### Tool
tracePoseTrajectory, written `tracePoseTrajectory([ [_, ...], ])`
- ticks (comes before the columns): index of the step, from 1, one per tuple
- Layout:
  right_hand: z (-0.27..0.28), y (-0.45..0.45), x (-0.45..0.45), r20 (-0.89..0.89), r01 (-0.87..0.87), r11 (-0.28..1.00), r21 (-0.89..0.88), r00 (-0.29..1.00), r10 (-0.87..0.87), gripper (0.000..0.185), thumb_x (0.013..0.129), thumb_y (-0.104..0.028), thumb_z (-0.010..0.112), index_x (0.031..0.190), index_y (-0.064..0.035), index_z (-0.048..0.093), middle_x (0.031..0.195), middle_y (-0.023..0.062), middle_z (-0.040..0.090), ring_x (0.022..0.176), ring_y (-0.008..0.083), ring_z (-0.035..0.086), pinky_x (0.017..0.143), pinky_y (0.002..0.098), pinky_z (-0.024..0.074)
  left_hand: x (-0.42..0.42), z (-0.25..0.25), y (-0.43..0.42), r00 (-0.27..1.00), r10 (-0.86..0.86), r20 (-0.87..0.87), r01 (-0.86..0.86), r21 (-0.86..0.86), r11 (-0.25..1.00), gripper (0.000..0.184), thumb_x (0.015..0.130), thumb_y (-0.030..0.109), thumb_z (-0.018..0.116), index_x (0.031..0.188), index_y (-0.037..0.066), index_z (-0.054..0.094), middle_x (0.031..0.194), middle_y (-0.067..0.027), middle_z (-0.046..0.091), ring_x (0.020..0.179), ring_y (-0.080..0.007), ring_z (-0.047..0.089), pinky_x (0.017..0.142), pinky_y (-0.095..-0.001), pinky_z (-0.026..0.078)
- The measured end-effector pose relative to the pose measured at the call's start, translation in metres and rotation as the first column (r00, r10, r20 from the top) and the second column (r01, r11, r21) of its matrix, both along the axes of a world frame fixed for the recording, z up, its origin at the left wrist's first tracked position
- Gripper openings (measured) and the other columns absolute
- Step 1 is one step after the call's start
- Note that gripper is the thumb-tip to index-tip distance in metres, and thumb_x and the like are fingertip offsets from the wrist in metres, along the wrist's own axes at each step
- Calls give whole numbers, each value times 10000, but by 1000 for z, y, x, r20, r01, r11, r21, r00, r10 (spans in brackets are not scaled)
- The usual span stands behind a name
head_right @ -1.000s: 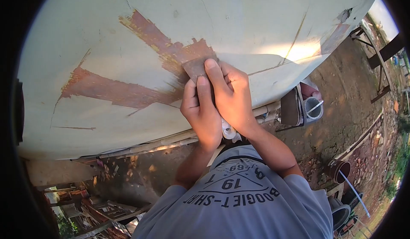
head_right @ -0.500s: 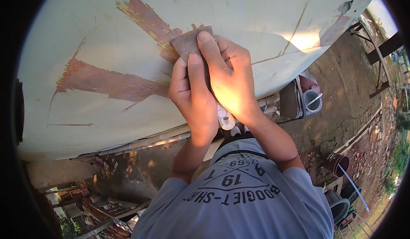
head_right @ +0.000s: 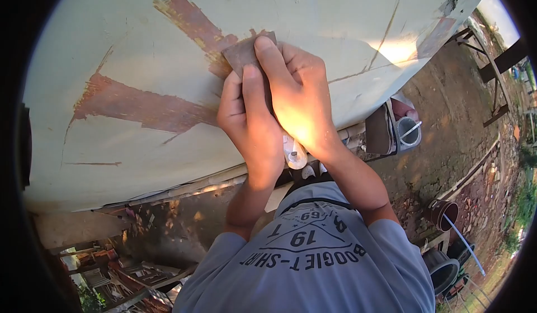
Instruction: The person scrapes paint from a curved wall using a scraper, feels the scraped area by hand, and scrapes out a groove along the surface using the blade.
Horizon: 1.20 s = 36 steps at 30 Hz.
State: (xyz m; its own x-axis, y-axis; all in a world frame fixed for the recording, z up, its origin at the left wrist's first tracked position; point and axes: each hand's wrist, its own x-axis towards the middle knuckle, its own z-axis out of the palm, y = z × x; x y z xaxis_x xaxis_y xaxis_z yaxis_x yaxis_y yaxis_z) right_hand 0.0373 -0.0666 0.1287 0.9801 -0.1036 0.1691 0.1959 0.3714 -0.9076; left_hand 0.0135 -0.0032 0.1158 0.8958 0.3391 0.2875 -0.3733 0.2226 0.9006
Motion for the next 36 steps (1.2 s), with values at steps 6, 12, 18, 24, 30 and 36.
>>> tracePoseTrajectory([
  [6, -31, 0, 3, 50, 82, 991, -110, 996, -77, 411, 1014, -260, 544, 687, -11, 556, 613, -50, 484, 597, 20, 396, 506, 235, 330, 1, -28, -7, 995, 101, 14, -102, 127, 987, 275, 1033, 200, 506, 857, 3, 583, 750, 43, 538, 718, -15, 437, 604, -202, 377],
  [12, -23, -2, 3, 49, 53, 995, -86, 998, -48, 411, 1012, -268, 550, 693, -9, 563, 622, -57, 491, 602, 17, 403, 508, 233, 331, 2, -21, -7, 989, 135, 58, -142, 123, 982, 227, 1006, 155, 544, 890, -30, 603, 729, 18, 575, 678, -36, 461, 565, -229, 379],
  [18, -10, -3, -3, 12, 14, 1000, -27, 1000, -14, 403, 1014, -258, 546, 702, -5, 581, 616, -61, 493, 599, 13, 409, 500, 233, 333, -5, -8, -6, 1000, 29, 0, -29, 71, 997, 275, 1040, 206, 493, 870, 6, 576, 758, 49, 532, 702, -12, 430, 591, -210, 383],
  [24, -62, -7, -10, -80, -60, 991, -118, 996, 51, 379, 1022, -280, 536, 760, -13, 600, 662, -56, 521, 631, 12, 425, 523, 223, 351, -11, -62, -7, 995, 79, -64, -70, 130, 989, 248, 1035, 170, 503, 858, 6, 561, 748, 52, 510, 707, -17, 420, 600, -207, 369],
  [30, -164, -11, -52, -351, -207, 977, -47, 919, 178, 266, 1030, -262, 518, 996, -15, 609, 776, -1, 620, 680, 44, 533, 591, 218, 437, -46, -169, 10, 963, 99, -249, -45, 212, 976, 191, 992, 149, 572, 946, -34, 605, 880, -42, 579, 756, -88, 530, 629, -249, 427],
  [36, -184, -17, -76, -442, -213, 977, -21, 879, 182, 256, 1023, -219, 531, 1193, -27, 528, 790, 34, 631, 694, 73, 576, 593, 232, 460, -52, -196, 19, 935, 154, -320, -58, 291, 955, 217, 978, 158, 598, 1065, -39, 626, 1107, -103, 571, 869, -162, 604, 733, -281, 482],
])
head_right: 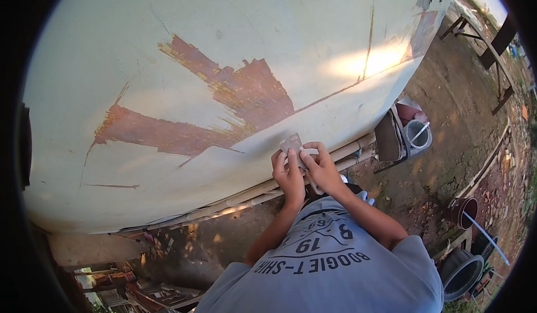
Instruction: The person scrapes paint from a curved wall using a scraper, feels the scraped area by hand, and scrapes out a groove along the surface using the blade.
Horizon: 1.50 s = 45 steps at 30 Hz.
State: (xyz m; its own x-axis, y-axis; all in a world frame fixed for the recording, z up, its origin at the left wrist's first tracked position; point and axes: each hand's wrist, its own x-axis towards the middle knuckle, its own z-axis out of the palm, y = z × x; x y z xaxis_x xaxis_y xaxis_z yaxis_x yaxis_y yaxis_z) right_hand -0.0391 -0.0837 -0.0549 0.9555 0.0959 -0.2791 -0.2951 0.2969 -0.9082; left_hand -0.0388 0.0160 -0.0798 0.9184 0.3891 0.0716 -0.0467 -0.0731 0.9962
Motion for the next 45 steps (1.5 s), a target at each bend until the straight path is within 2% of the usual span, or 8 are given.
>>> tracePoseTrajectory([
  [3, -6, -5, 4, 67, -74, 997, 23, 995, 72, 269, 1026, -190, 520, 1244, -38, 481, 848, 48, 633, 708, 71, 577, 588, 227, 462, 5, 2, 0, 999, -36, -29, 31, -172, 985, 208, 998, 152, 567, 1050, -43, 616, 1033, -75, 584, 860, -129, 582, 749, -275, 475],
  [7, -8, -10, 8, 152, -178, 982, 63, 974, 167, 297, 1029, -168, 505, 1298, -59, 438, 894, 56, 633, 692, 54, 538, 561, 227, 436, 17, 8, -8, 986, -11, 164, 32, -123, 992, 262, 1040, 193, 498, 822, 48, 505, 731, 45, 492, 648, -14, 410, 535, -200, 338],
  [13, 8, -6, -3, 249, -42, 995, 87, 968, 19, 462, 1024, -122, 474, 1463, -64, 345, 740, 17, 535, 612, 66, 494, 541, 225, 419, 29, 25, -18, 987, -84, 140, 127, -335, 934, 230, 1038, 196, 504, 850, 62, 501, 721, 49, 498, 632, -2, 413, 529, -200, 338],
  [16, 8, -19, 3, 277, -71, 993, -97, 956, 96, 572, 1017, -102, 469, 1544, -87, 247, 770, 29, 572, 626, 59, 482, 553, 217, 411, 32, 25, -21, 979, -132, 157, 178, -334, 926, 215, 1035, 199, 512, 868, 63, 509, 727, 48, 508, 624, 2, 413, 519, -198, 325],
  [22, 6, -18, 23, 417, 141, 910, -390, 908, 39, 546, 999, -68, 472, 1524, -72, 326, 850, 104, 649, 722, 50, 526, 663, 210, 449, 41, 26, -24, 945, -272, 184, 324, -398, 858, 132, 994, 63, 555, 1087, -28, 576, 943, -83, 689, 832, -103, 664, 702, -238, 543],
  [28, -7, -5, 23, 489, 238, 895, -376, 872, -26, 527, 969, -35, 507, 1485, -76, 408, 677, 67, 547, 653, 60, 486, 622, 209, 439, 42, 28, -13, 947, -301, 109, 321, -314, 894, 192, 994, 58, 554, 1138, -62, 594, 986, -121, 704, 880, -134, 680, 737, -250, 554],
  [36, -3, 0, 24, 602, 325, 867, -378, 798, -37, 554, 944, -14, 526, 1482, -91, 418, 614, 57, 473, 573, 64, 442, 551, 225, 415, 42, 31, -14, 957, -254, 138, 285, -303, 909, 208, 996, 53, 547, 1154, -72, 597, 989, -117, 697, 890, -152, 681, 754, -264, 560],
  [45, 11, 3, 18, 481, 286, 886, -365, 873, -83, 545, 945, -34, 549, 1474, -97, 435, 587, 55, 453, 548, 67, 445, 534, 237, 423, 44, 41, -14, 952, -279, 128, 306, -310, 900, 194, 1000, 47, 534, 1140, -75, 590, 988, -109, 695, 889, -163, 688, 754, -260, 558],
])
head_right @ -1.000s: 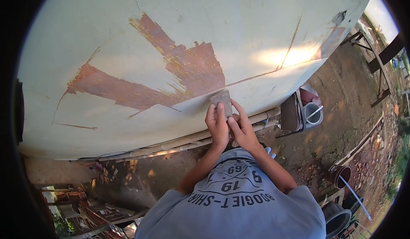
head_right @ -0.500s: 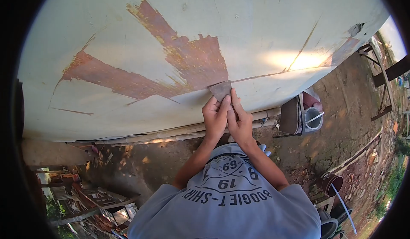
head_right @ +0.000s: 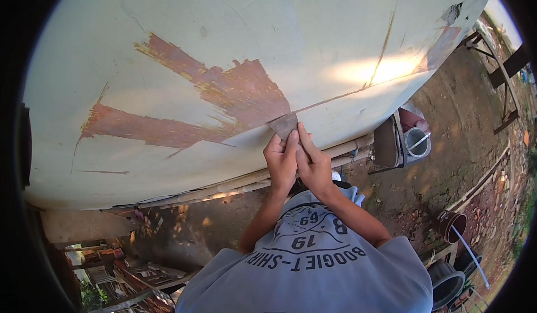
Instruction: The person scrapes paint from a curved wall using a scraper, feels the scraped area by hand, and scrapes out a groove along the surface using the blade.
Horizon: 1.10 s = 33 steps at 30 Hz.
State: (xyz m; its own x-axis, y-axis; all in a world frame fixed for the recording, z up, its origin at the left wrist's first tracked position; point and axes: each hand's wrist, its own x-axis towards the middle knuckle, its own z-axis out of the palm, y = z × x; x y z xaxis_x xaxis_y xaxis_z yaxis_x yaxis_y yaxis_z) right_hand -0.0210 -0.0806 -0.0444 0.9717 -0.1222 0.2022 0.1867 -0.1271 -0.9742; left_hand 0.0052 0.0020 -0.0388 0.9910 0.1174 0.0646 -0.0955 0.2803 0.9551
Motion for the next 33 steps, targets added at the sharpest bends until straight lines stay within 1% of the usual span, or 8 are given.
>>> tracePoseTrajectory([
  [8, -8, -3, 5, 67, 55, 997, -63, 996, -51, 537, 931, -34, 574, 1454, -89, 464, 553, 74, 457, 510, 69, 414, 497, 249, 412, 4, -7, -3, 999, -26, -24, 24, -68, 997, 202, 1006, 65, 534, 1147, -68, 592, 985, -106, 693, 904, -167, 688, 770, -265, 556],
  [14, -5, -8, -3, 2, 53, 996, -65, 999, -53, 527, 915, -30, 591, 1431, -76, 493, 564, 120, 462, 500, 73, 420, 497, 248, 414, -5, 8, -5, 998, -42, -54, 37, -84, 996, 203, 1011, 73, 528, 1143, -66, 595, 1003, -102, 691, 912, -166, 687, 783, -271, 555],
  [17, -2, -7, 7, 172, 96, 988, -119, 982, -75, 521, 908, -22, 594, 1420, -71, 505, 565, 121, 466, 502, 76, 429, 506, 249, 423, 1, 10, -8, 1000, -18, -9, 17, -86, 996, 204, 1014, 80, 526, 1135, -67, 597, 1005, -105, 693, 921, -172, 689, 788, -272, 556],
  [19, 19, -6, 1, 74, 45, 996, -76, 996, -40, 522, 905, -16, 597, 1416, -64, 508, 585, 136, 498, 528, 76, 452, 528, 251, 436, 2, 41, -6, 1000, -23, 1, 23, -112, 993, 198, 1013, 80, 527, 1117, -71, 602, 1016, -114, 695, 921, -165, 687, 785, -262, 552],
  [21, 29, -6, 4, 29, 6, 1000, -23, 1000, -6, 521, 907, -18, 595, 1418, -67, 506, 595, 137, 505, 545, 72, 455, 534, 250, 438, 2, 36, -2, 999, -38, 1, 38, -81, 996, 197, 1010, 75, 529, 1124, -69, 600, 1019, -116, 694, 919, -165, 687, 785, -263, 552],
  [24, 3, -3, 3, 122, 43, 998, -56, 992, -36, 518, 918, -25, 587, 1426, -78, 500, 614, 135, 534, 569, 64, 459, 541, 247, 439, -3, 6, -7, 999, 49, -4, -49, -71, 996, 204, 1006, 69, 537, 1143, -69, 599, 1002, -103, 695, 901, -149, 681, 780, -258, 547],
  [27, 12, -5, -6, -115, -24, 998, 58, 993, 30, 518, 922, -23, 582, 1429, -81, 497, 629, 108, 558, 581, 61, 473, 548, 247, 444, -6, 23, -1, 997, -28, -70, 25, -44, 999, 202, 1002, 61, 542, 1147, -67, 599, 1004, -95, 693, 900, -136, 676, 774, -256, 548],
  [33, -7, -5, 0, 72, 28, 999, -39, 997, -25, 511, 929, -27, 582, 1430, -79, 494, 606, 76, 476, 575, 53, 435, 539, 238, 422, -2, -1, -5, 999, 46, 8, -45, -33, 998, 193, 1007, 74, 540, 1126, -63, 604, 980, -95, 694, 874, -123, 668, 755, -253, 545],
])
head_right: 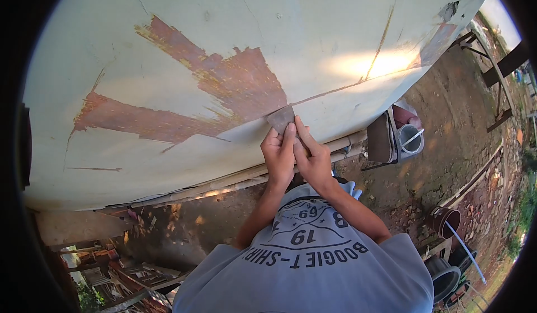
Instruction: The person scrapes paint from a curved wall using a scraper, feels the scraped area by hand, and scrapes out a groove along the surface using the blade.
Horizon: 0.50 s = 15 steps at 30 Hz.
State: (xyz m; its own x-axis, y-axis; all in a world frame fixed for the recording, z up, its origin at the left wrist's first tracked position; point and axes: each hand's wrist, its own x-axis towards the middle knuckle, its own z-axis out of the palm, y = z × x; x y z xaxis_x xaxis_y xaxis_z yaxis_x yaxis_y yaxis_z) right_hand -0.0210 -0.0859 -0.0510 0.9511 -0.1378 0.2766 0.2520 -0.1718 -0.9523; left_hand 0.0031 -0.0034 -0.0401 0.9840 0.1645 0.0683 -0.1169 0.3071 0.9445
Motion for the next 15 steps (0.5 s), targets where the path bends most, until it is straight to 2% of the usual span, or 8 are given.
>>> tracePoseTrajectory([
  [1, 2, -1, 0, -26, -10, 1000, 1, 1000, 10, 509, 930, -28, 582, 1429, -76, 494, 605, 76, 470, 576, 52, 431, 540, 236, 421, 1, 14, 0, 1000, -17, -16, 17, -40, 999, 195, 1009, 81, 541, 1126, -61, 606, 982, -90, 693, 866, -120, 664, 749, -250, 541],
  [4, 11, -2, -1, -114, -34, 998, 53, 993, 40, 505, 929, -27, 584, 1425, -69, 498, 605, 74, 473, 577, 52, 428, 545, 233, 421, -2, 3, 7, 994, -78, -72, 77, -15, 997, 197, 1006, 74, 543, 1135, -63, 600, 1002, -90, 690, 879, -134, 672, 752, -255, 548],
  [6, 1, 2, -3, -18, 11, 999, 42, 1000, -10, 499, 931, -35, 589, 1420, -81, 507, 597, 64, 446, 566, 54, 396, 532, 232, 409, -5, 2, 2, 998, -47, -38, 46, -29, 999, 200, 1006, 84, 546, 1128, -67, 598, 991, -99, 691, 897, -151, 681, 758, -263, 555],
  [8, 3, -2, 1, -22, 7, 1000, 21, 1000, -7, 496, 931, -36, 588, 1418, -87, 511, 591, 65, 437, 563, 54, 393, 528, 233, 407, 1, 0, -2, 1000, -20, -13, 19, -53, 998, 202, 1007, 90, 546, 1126, -65, 599, 985, -101, 692, 903, -154, 683, 758, -263, 556],
  [9, 6, -1, 0, -36, 6, 1000, 16, 999, -5, 495, 930, -38, 592, 1416, -85, 513, 588, 68, 445, 562, 53, 401, 529, 232, 410, 1, 23, -3, 998, -40, -44, 36, -69, 997, 198, 1007, 87, 544, 1120, -65, 603, 986, -97, 690, 905, -153, 683, 763, -262, 554],
  [12, 16, -5, -2, -125, -22, 1000, 11, 992, 23, 496, 926, -39, 599, 1413, -83, 517, 578, 77, 459, 554, 53, 415, 528, 234, 416, -1, 10, 2, 996, -65, -56, 63, -42, 997, 198, 1009, 82, 537, 1125, -65, 601, 995, -96, 685, 908, -163, 685, 775, -269, 558],
  [15, 5, -2, -2, -5, 4, 999, -41, 1000, -5, 511, 927, -48, 602, 1425, -100, 506, 572, 93, 441, 537, 61, 414, 516, 239, 416, -6, 10, -2, 998, -28, -51, 24, -75, 997, 200, 1012, 93, 538, 1120, -62, 604, 998, -105, 686, 913, -167, 686, 774, -269, 554],
])
